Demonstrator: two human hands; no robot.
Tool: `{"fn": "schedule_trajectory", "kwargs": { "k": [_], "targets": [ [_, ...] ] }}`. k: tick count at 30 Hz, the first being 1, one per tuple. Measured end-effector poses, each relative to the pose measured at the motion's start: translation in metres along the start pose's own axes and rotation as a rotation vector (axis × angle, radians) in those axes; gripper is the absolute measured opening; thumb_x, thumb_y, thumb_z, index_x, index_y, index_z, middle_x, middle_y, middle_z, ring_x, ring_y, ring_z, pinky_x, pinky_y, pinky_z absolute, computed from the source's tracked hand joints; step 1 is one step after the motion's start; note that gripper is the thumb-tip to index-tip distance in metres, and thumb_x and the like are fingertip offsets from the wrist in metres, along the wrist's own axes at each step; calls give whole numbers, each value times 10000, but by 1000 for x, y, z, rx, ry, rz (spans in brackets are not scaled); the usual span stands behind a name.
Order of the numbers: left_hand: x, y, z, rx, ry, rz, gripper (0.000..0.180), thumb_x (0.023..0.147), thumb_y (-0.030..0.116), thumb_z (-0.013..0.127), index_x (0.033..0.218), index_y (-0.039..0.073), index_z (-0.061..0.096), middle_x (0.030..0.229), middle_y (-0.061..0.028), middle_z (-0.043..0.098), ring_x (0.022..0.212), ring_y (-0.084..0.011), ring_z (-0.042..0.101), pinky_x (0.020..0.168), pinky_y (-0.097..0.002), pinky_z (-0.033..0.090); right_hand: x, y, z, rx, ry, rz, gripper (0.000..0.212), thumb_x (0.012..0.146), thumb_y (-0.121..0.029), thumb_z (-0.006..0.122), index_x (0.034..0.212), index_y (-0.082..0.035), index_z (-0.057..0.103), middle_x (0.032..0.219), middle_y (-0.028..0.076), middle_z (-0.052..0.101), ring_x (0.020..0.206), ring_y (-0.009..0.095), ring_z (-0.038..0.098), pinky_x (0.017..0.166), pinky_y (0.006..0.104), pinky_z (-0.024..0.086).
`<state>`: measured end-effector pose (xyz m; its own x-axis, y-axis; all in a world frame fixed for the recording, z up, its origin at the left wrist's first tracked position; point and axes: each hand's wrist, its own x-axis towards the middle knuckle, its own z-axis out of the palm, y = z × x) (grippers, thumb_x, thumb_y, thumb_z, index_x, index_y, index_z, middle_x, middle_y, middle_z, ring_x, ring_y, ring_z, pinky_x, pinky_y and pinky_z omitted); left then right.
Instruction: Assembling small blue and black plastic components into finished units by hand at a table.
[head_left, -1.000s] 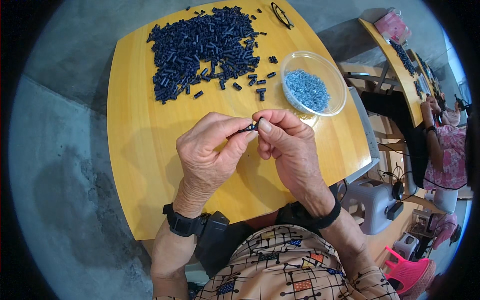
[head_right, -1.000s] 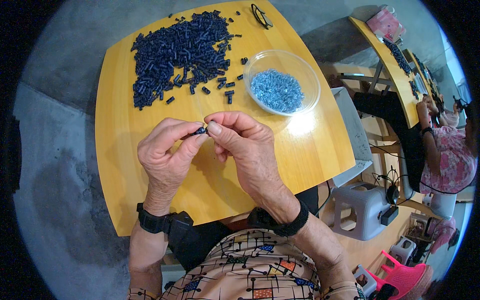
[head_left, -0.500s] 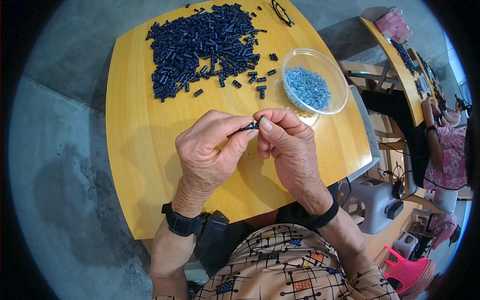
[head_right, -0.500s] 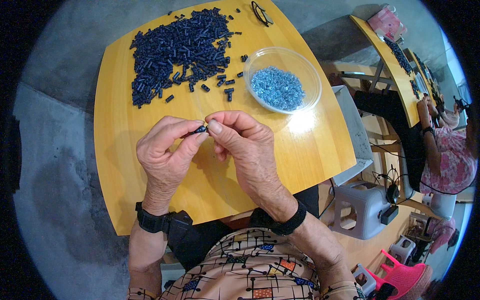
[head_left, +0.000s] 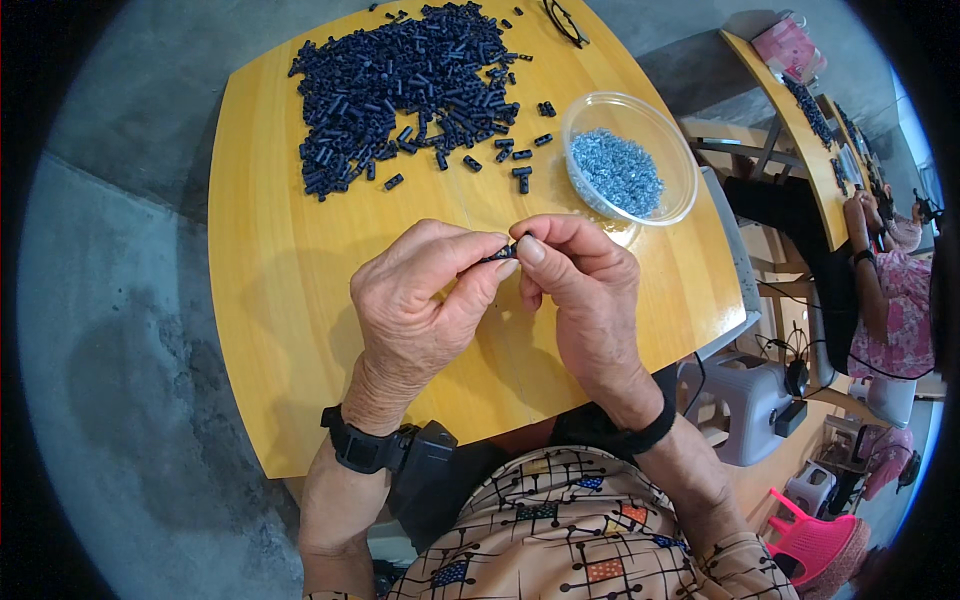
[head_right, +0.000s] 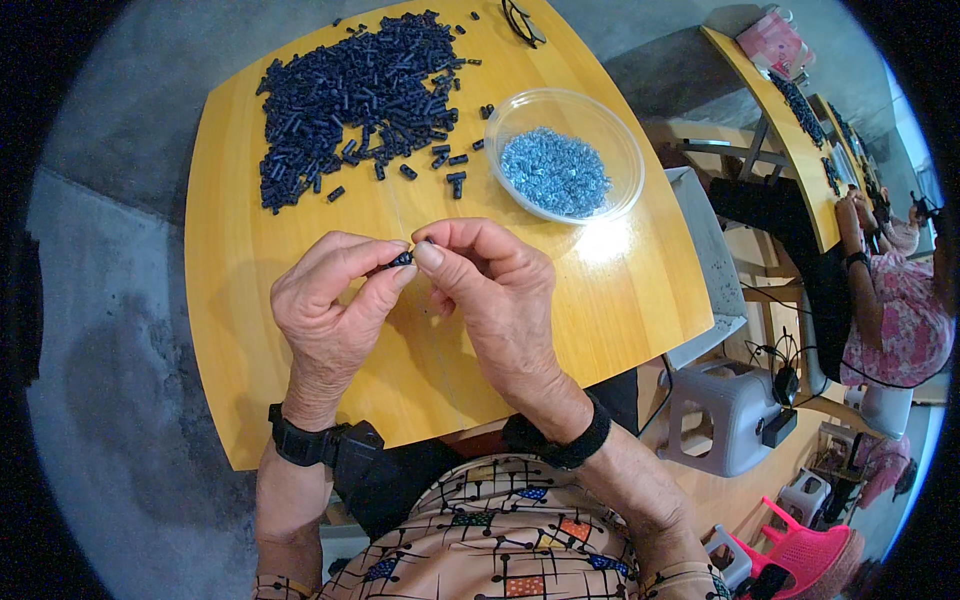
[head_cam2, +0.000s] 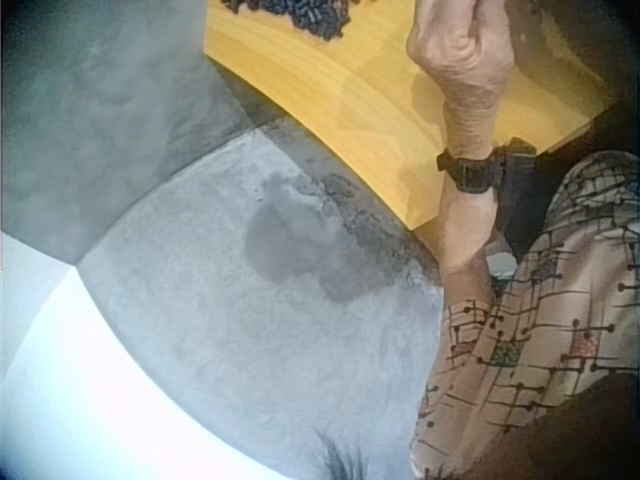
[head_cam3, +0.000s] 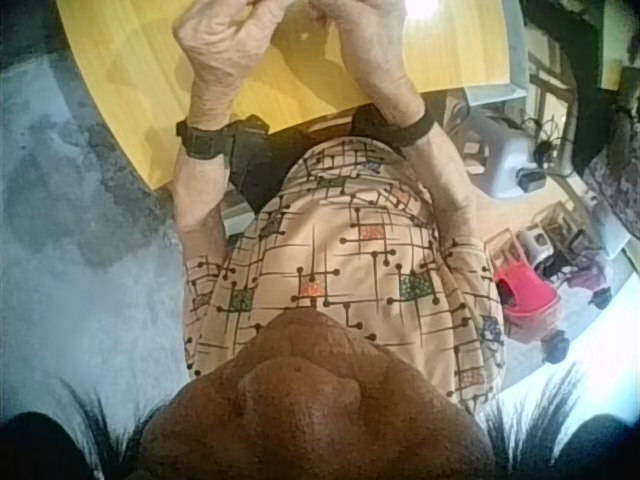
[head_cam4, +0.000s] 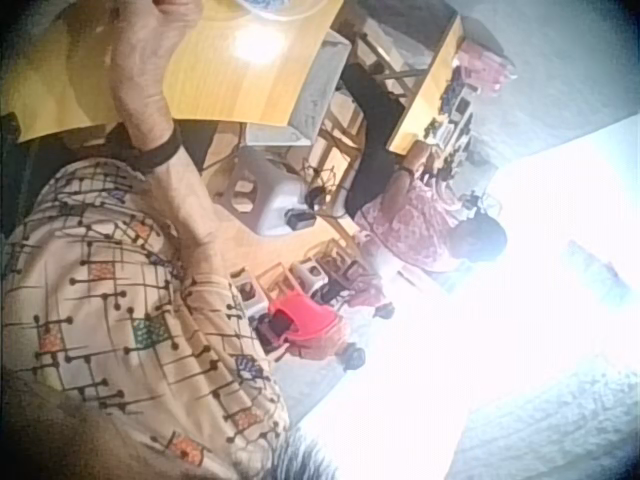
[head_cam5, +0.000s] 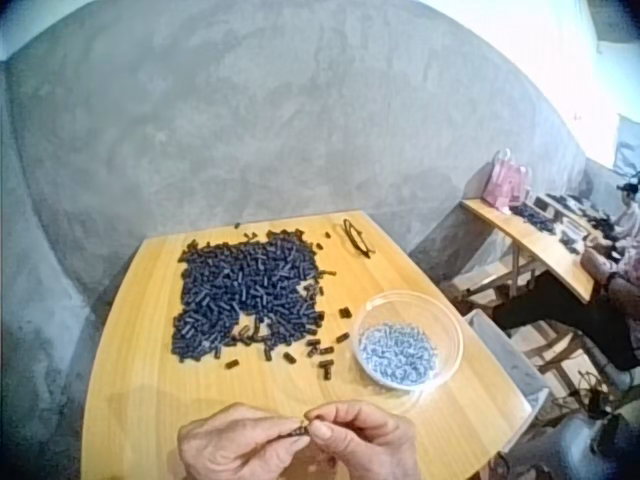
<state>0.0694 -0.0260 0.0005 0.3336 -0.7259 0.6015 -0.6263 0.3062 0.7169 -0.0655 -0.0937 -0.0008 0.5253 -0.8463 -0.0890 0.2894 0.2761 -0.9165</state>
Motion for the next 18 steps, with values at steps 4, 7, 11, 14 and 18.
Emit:
{"fn": "schedule_trajectory", "kwargs": {
  "k": [4,7,11,14,18],
  "targets": [
    [0,-1,2,15,7,25,168,707,-14,742,860,16,681,755,-92,656,656,-196,650,568,-276,515,-1,0,-1,-146,19,-98,155,857,-101,685,969,3,666,781,-5,639,613,36,527,545,175,438],
    [0,-2,2,47,1,49,161,707,-14,741,853,16,680,746,-90,652,644,-201,646,562,-279,512,0,-1,-4,-186,21,-108,145,848,-94,694,952,4,673,775,-4,644,617,31,527,549,172,437],
    [0,-2,2,63,-15,51,157,706,-13,742,848,15,680,739,-88,648,635,-203,643,555,-280,508,1,-1,-7,-217,9,-92,133,842,-90,698,931,7,678,748,-3,640,608,34,531,545,175,442],
    [-1,-2,1,56,-19,37,160,705,-10,744,848,18,680,736,-88,645,631,-202,640,552,-282,506,1,-1,-10,-227,-20,-63,124,843,-83,694,920,13,676,740,8,643,599,40,543,544,182,456],
    [-2,-5,1,35,-33,31,161,706,-6,746,850,23,681,741,-88,645,631,-199,637,551,-281,502,2,-6,-16,-200,-68,-9,114,843,-76,692,907,16,673,742,24,651,595,53,561,544,192,473]
  ]
}}
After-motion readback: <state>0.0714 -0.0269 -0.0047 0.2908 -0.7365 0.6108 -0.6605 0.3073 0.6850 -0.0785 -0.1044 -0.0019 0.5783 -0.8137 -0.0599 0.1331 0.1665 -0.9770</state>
